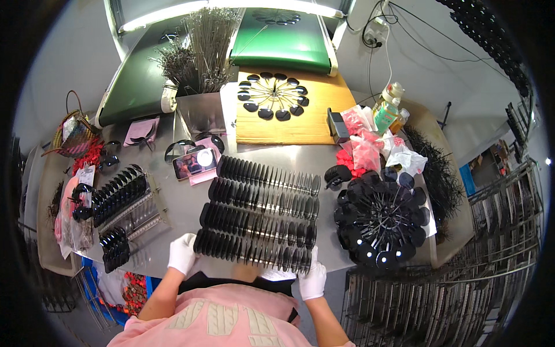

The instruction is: The person assembles small black circular components onto metal rods, then inserts the rods into a metal rack. They repeat this process, handling multiple components and rods, and occasionally repositioning items on the table.

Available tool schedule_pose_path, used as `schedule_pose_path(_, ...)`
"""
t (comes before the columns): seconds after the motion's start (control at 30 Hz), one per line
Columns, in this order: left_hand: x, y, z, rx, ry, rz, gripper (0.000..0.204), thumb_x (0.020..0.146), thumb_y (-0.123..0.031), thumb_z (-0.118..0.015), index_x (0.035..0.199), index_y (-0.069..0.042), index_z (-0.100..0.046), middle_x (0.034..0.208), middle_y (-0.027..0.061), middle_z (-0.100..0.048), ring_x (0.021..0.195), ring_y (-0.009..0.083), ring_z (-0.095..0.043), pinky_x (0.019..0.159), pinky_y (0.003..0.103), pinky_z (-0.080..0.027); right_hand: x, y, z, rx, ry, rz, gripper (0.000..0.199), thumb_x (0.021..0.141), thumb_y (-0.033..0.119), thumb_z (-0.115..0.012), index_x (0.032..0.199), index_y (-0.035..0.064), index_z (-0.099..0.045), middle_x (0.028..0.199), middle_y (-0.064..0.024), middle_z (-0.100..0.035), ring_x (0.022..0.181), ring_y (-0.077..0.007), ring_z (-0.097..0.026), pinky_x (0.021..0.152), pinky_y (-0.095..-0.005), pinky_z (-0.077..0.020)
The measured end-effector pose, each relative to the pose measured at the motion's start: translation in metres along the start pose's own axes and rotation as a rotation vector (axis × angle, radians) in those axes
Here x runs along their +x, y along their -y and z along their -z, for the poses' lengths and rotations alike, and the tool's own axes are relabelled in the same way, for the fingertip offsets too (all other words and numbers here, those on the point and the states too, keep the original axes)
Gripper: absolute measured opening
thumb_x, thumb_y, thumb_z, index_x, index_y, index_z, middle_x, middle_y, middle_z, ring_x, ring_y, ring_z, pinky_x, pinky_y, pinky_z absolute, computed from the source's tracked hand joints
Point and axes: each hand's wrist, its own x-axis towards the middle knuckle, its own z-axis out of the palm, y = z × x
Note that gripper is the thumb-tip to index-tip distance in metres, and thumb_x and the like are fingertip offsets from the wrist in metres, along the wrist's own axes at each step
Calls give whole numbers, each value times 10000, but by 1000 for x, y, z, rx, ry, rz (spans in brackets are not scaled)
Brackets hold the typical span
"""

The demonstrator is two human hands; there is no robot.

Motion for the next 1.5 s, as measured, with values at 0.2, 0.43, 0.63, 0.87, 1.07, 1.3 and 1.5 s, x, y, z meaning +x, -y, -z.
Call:
schedule_pose_path(0.2, -23, 4, -9, 55, 37, -136, 456, 873, -94, -681, 1316, -71, -577, 1043, 225, -737, 1012, 418, -705, 863, 462, -567, 7, 28, 49, -166, 33, 61, 744, 735, 80, -783, 1413, 43, -479, 1214, -237, -634, 1176, -424, -587, 982, -522, -458)
schedule_pose_path(0.43, -26, 4, -13, 269, -17, -204, 362, 890, -163, -663, 1250, -125, -653, 971, 193, -741, 894, 425, -707, 772, 495, -571, -25, 19, 81, -149, 91, 412, 619, 695, -52, -705, 1284, 21, -529, 1271, -207, -594, 1203, -462, -563, 1005, -529, -471)
schedule_pose_path(0.63, -13, 17, -15, 423, -22, -324, 394, 863, -226, -681, 1256, -207, -695, 856, 181, -728, 772, 419, -702, 682, 519, -558, -73, 5, 16, 782, 201, -497, 287, 941, 15, -682, 1221, -44, -661, 1097, -134, -729, 1003, -231, -707, 950, -362, -551)
schedule_pose_path(0.87, 0, -62, 30, 228, 237, -527, 903, 809, -138, -671, 1611, -68, -264, 903, 294, -704, 834, 492, -691, 775, 520, -566, -1, 53, -44, 1483, 461, -240, 376, 1012, 217, -650, 1354, 64, -612, 1369, -121, -634, 1251, -274, -588, 1052, -424, -489)
schedule_pose_path(1.07, -20, -128, 111, 344, 587, -391, 314, 921, -245, -549, 1107, -19, -662, 759, 239, -695, 738, 464, -677, 731, 524, -553, 74, 138, 55, 2042, 539, -78, 513, 899, 128, -705, 1382, 178, -540, 1290, -109, -637, 1327, -328, -532, 1205, -555, -311)
schedule_pose_path(1.3, -28, -98, 54, -587, 1280, 597, 547, 1053, -444, -441, 1353, -28, -631, 851, 50, -660, 595, 100, -472, 501, 247, -362, 126, 176, 68, 1548, 560, -172, 337, 1040, 251, -615, 1296, 106, -451, 988, -120, -670, 828, -218, -672, 745, -343, -558)
schedule_pose_path(1.5, -28, -50, -2, -1163, 1664, 470, 623, 1061, -404, -364, 1421, 70, -546, 1198, 125, -699, 635, 126, -527, 532, 220, -395, 126, 149, 21, 1228, 527, -426, 211, 1094, 233, -503, 1219, 85, -418, 965, -205, -694, 702, -263, -720, 575, -318, -572)
